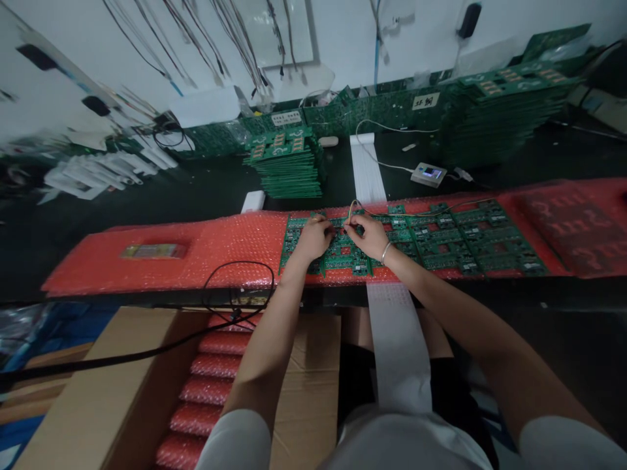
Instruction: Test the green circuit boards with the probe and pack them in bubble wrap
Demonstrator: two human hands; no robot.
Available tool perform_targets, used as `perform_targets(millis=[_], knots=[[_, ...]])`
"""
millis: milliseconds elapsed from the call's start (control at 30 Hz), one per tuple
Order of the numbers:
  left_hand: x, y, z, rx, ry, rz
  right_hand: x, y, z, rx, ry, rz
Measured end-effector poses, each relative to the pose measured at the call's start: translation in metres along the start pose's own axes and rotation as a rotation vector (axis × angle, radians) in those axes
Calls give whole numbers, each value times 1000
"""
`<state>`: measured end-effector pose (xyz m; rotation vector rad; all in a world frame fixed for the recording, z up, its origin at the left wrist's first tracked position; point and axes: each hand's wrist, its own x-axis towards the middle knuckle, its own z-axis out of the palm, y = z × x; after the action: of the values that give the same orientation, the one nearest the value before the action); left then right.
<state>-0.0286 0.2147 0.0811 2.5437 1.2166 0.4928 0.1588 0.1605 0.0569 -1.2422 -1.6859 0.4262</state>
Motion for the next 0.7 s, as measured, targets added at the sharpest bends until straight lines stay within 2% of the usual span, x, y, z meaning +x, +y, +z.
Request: perform_targets(millis=[233, 400, 500, 567, 700], knots=[[-18, 13, -7, -17, 47, -59, 0, 0, 1, 63, 35, 32], [-46, 19, -3, 74, 17, 81, 2, -2, -1, 147, 26, 79], [-53, 25, 1, 213, -1, 87, 7, -6, -3, 200, 20, 107], [-53, 31, 4, 285, -2, 69, 16, -6, -2, 271, 0, 143], [-49, 43, 6, 397, 9, 44, 40, -1, 9, 558, -102, 240]])
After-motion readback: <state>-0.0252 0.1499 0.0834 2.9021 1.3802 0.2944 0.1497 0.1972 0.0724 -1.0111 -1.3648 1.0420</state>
